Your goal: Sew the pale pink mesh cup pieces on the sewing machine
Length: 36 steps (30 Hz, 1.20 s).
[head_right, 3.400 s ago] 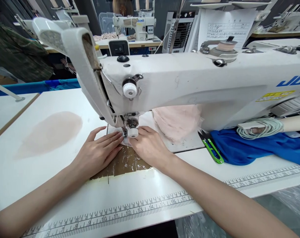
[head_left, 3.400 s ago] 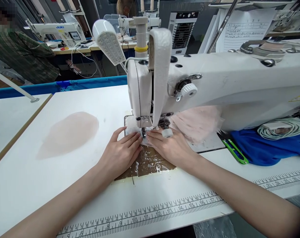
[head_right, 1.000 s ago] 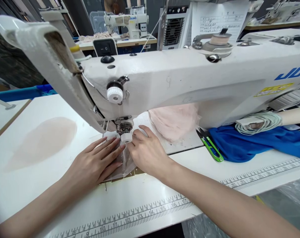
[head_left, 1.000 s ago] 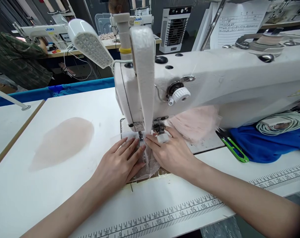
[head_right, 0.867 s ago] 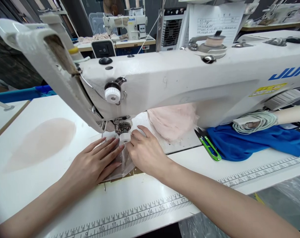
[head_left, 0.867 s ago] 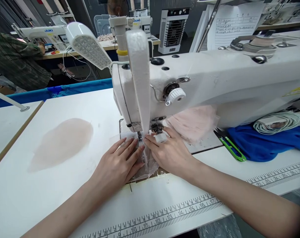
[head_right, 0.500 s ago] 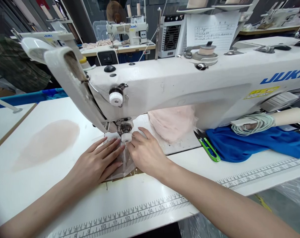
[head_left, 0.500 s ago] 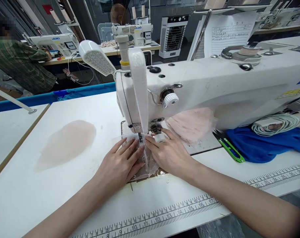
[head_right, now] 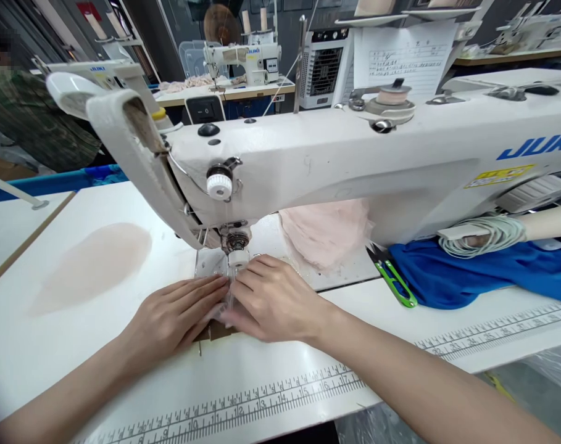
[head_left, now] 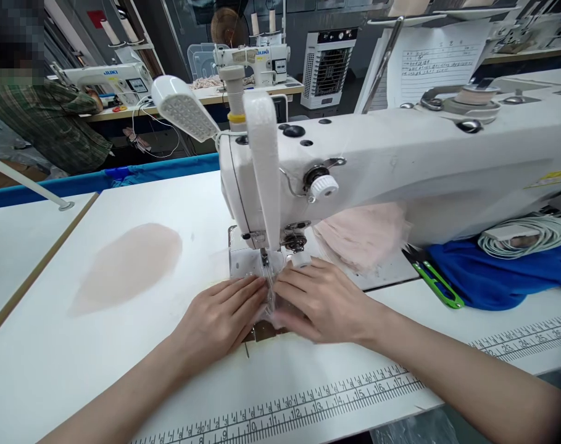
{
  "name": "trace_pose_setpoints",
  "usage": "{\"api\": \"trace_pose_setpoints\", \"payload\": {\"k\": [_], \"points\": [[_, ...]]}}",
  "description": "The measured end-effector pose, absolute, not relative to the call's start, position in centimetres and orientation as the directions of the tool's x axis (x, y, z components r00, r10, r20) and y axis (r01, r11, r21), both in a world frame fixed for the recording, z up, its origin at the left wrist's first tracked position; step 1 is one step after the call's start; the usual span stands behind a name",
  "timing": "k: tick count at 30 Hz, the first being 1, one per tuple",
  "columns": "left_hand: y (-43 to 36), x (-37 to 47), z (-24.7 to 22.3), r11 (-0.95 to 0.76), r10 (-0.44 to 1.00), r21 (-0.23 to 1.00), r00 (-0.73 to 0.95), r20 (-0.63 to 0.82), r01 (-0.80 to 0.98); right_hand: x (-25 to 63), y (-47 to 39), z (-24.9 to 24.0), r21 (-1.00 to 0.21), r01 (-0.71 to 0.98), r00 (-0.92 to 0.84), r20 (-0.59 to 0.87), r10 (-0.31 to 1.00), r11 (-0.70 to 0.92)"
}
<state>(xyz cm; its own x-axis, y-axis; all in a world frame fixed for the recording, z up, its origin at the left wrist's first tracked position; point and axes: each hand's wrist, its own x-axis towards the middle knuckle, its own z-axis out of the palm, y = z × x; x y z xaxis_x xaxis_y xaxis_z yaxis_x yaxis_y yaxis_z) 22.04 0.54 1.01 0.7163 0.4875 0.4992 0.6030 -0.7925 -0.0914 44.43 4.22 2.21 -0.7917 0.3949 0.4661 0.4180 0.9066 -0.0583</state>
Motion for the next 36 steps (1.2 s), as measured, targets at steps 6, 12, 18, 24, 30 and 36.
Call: {"api": "trace_pose_setpoints", "payload": {"k": [6, 12, 18, 24, 30, 36], "points": [[0.5, 22.0, 0.7, -0.761, 0.570, 0.027, 0.649, 0.504, 0.648, 44.3, 4.0, 2.2, -0.074, 0.453, -0.786, 0.438, 0.437, 0.889], [0.3, 22.7, 1.1, -0.741, 0.531, -0.142, 0.703, 0.473, 0.656, 44.2, 3.8, 1.5, 0.109, 0.409, -0.805, 0.511, 0.302, 0.906], [0.2, 22.7, 1.1, -0.743, 0.485, -0.212, 0.729, 0.483, 0.635, 44.1, 3.8, 1.3, 0.124, 0.379, -0.801, 0.541, 0.258, 0.917], [0.2, 22.7, 1.0, -0.738, 0.482, -0.211, 0.720, 0.500, 0.641, 44.0, 3.8, 1.3, 0.121, 0.380, -0.797, 0.545, 0.259, 0.917], [0.2, 22.8, 1.0, -0.737, 0.485, -0.206, 0.717, 0.501, 0.643, 44.1, 3.8, 1.3, 0.131, 0.380, -0.812, 0.521, 0.263, 0.916], [0.3, 22.7, 1.0, -0.736, 0.494, -0.198, 0.714, 0.497, 0.648, 44.0, 3.9, 1.2, 0.152, 0.381, -0.804, 0.541, 0.246, 0.912]]}}
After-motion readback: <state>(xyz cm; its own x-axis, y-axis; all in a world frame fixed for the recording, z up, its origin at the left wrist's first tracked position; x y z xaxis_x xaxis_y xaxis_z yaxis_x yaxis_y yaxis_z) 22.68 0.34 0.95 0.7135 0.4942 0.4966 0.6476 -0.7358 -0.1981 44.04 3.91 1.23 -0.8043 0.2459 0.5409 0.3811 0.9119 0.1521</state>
